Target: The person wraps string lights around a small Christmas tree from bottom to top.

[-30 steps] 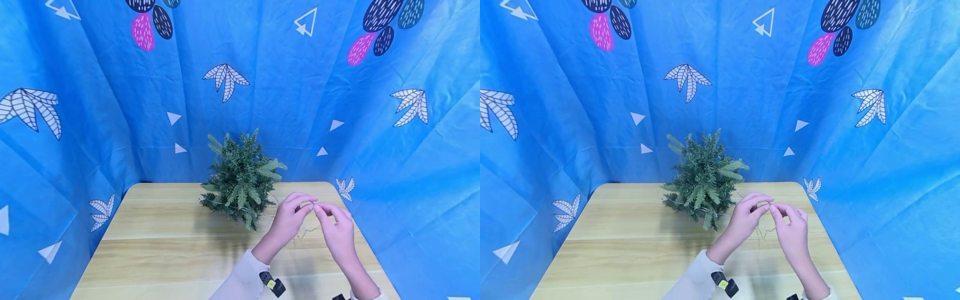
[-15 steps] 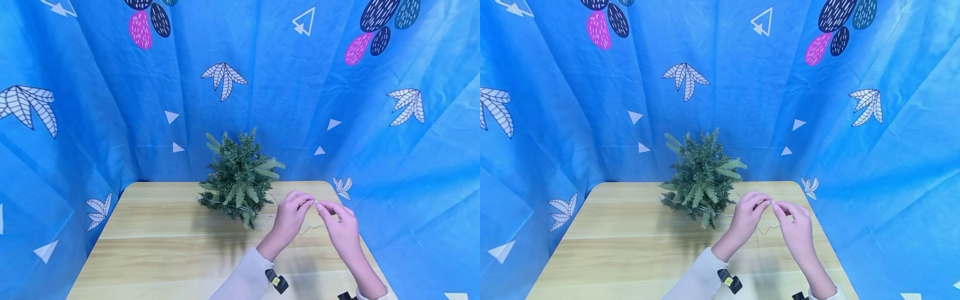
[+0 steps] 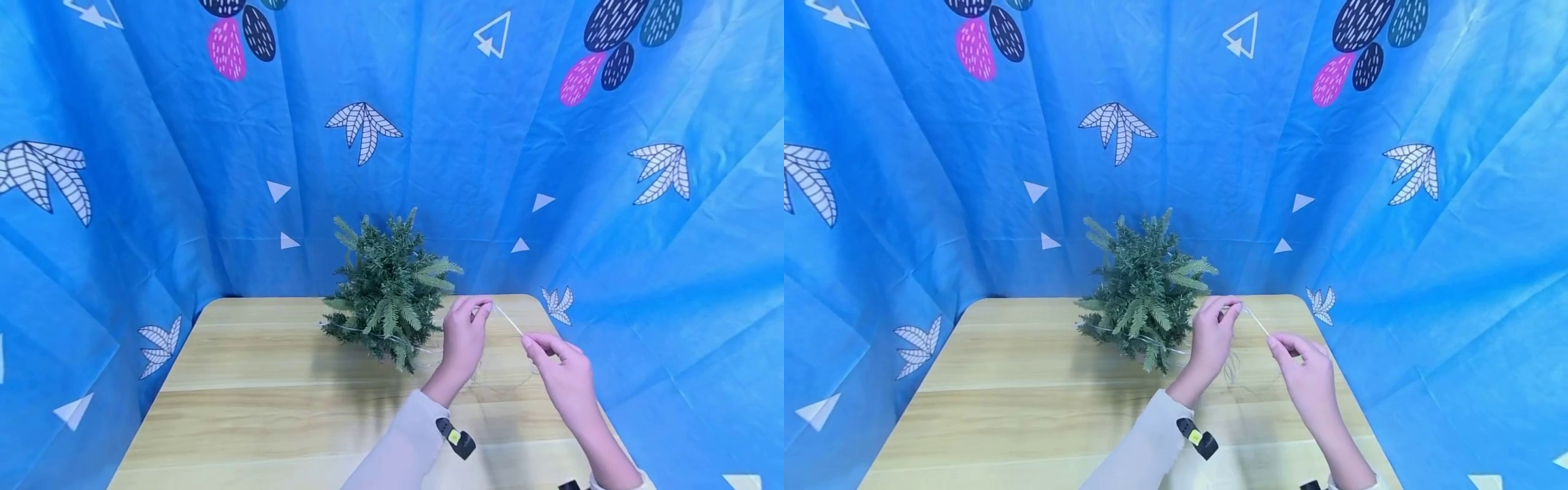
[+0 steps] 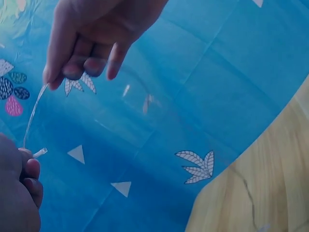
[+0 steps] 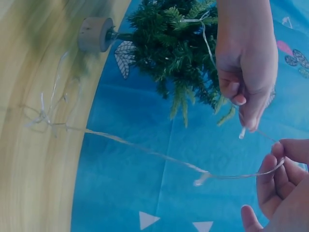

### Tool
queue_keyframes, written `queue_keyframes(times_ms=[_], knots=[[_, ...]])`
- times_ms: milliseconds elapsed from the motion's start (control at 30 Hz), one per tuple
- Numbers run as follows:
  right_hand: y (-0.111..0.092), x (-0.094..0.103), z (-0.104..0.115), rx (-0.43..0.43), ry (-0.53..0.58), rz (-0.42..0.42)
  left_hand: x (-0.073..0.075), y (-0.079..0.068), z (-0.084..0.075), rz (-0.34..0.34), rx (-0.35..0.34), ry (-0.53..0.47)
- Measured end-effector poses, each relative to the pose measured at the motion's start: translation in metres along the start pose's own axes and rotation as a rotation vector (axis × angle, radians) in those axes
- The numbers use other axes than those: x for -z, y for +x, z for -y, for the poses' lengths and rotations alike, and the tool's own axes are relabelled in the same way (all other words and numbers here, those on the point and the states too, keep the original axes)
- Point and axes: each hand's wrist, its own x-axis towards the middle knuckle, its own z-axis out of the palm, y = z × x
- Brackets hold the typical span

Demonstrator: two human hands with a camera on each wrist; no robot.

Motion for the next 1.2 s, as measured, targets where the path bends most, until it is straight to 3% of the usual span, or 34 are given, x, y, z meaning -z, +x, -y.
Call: queue_keyframes(times_ms=[300, 567, 767, 967, 1200], knots=[[-0.004, 0.004, -0.004, -0.056, -0.009, 0.026, 0.002, 0.011, 0.006, -0.044, 0.088, -0.095], [0.006, -0.007, 0.002, -0.008, -0.026, -0.037, 0.005, 0.009, 0.008, 0.041, 0.178, -0.032], [0.025, -0.020, 0.011, 0.021, -0.001, -0.082, 0.017, 0.011, -0.006, 0.083, 0.117, 0.015], [0.041, -0.028, 0.021, 0.068, 0.019, -0.075, 0.030, 0.022, -0.027, 0.188, 0.019, 0.102], [0.056, -0.024, 0.036, 0.140, 0.026, -0.038, 0.035, 0.039, -0.044, 0.324, 0.029, 0.085]])
